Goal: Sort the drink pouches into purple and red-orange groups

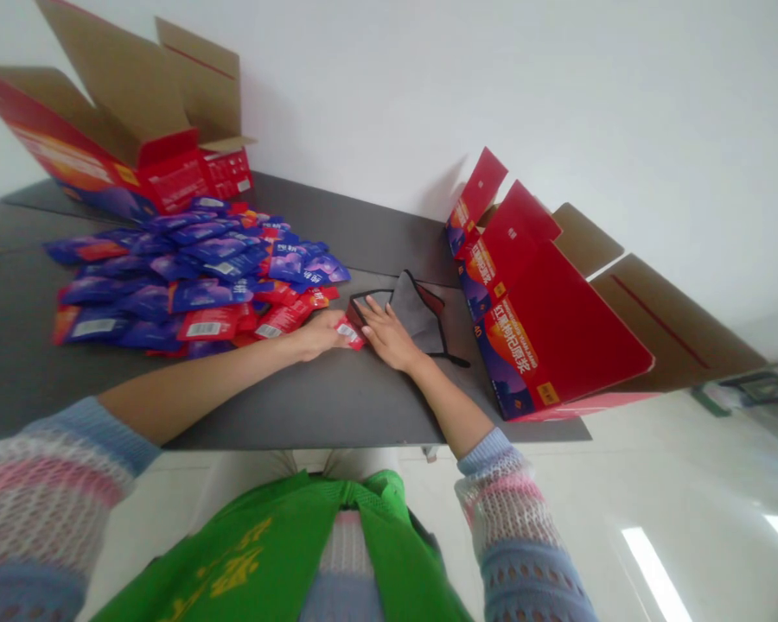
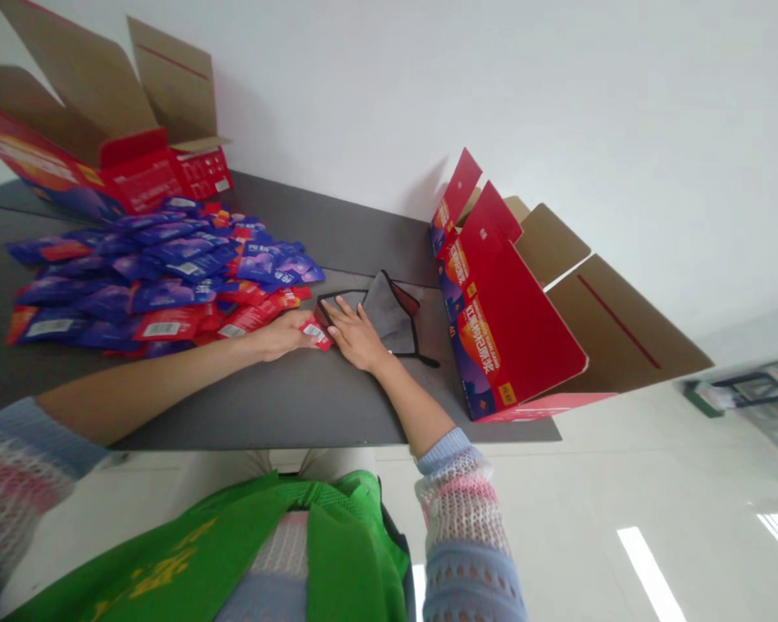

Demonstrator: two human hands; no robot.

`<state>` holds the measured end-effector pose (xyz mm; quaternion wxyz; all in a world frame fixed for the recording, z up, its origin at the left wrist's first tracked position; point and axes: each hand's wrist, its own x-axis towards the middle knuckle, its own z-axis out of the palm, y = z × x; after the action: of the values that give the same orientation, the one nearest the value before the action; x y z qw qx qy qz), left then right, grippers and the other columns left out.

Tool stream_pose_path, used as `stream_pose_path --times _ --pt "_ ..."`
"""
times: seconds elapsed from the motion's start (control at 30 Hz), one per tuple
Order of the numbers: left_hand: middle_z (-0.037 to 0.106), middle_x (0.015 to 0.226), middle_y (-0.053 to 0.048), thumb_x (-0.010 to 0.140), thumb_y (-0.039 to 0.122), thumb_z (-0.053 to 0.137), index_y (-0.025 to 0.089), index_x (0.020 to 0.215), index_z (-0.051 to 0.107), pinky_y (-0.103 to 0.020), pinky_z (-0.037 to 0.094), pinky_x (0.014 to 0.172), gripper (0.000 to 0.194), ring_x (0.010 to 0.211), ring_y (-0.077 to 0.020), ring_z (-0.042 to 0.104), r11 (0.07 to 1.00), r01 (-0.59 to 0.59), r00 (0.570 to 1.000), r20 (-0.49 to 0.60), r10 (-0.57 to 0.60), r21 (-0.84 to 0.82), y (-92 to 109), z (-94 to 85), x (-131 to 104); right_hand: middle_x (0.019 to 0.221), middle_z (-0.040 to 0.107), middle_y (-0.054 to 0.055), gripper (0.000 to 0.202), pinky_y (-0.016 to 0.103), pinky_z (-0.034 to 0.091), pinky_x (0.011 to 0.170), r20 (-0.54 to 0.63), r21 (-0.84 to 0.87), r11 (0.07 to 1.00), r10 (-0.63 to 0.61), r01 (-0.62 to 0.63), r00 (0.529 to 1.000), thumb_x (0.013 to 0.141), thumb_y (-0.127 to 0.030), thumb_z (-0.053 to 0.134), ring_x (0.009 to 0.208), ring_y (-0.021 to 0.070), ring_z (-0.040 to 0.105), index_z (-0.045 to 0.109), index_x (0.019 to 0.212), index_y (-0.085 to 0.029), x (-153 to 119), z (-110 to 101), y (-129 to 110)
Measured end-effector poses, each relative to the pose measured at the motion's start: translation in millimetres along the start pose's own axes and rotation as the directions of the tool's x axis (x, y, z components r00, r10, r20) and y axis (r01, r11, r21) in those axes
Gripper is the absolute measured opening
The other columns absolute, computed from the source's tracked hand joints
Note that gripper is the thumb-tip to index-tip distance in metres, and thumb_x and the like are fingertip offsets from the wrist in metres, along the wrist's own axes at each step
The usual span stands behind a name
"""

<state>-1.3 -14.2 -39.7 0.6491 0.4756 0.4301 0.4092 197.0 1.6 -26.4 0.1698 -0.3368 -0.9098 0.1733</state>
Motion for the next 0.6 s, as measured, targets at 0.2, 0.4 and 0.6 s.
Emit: stream_pose_path --times 0.2,0.4,0.6 --pt "0.075 0.091 -0.008 0.049 0.023 0.089 0.012 0.096 0.07 -0.041 0.054 0.085 0.051 0.086 -0.0245 0.07 0.981 -0.149 0.987 -0.047 0.156 0.124 -2.4 3.2 -5.4 0.158 0.042 0.004 0.052 0.058 0.007 0.125 0.111 0.06 0.988 -0.146 0.14 0.983 0.107 -0.042 0.024 0.155 0.0223 0.018 0.042 0.153 -0.024 -8.2 -9.9 -17.8" --pt "0.075 0.092 -0.007 0.052 0.024 0.087 0.013 0.093 0.071 -0.041 0.054 0.086 0.045 0.087 -0.0252 0.069 0.939 -0.164 0.977 -0.082 0.197 0.301 -3.1 0.7 -6.4 0.152 0.05 0.001 0.044 0.053 0.019 0.125 0.017 -0.046 0.989 -0.14 0.14 0.99 0.105 -0.043 0.037 0.152 0.0215 0.028 0.059 0.139 -0.027 1.8 -13.1 -1.0" --pt "0.074 0.086 -0.002 0.052 0.016 0.086 0.017 0.092 0.07 -0.032 0.055 0.079 0.043 0.081 -0.0201 0.068 0.987 -0.058 0.991 -0.108 0.075 0.147 -2.3 4.0 -11.1 0.144 0.059 0.007 0.04 0.053 0.028 0.121 -0.08 -0.157 0.975 0.146 -0.157 0.986 0.104 -0.042 0.042 0.144 0.0251 0.044 0.068 0.126 -0.022 3.1 -17.5 28.8"
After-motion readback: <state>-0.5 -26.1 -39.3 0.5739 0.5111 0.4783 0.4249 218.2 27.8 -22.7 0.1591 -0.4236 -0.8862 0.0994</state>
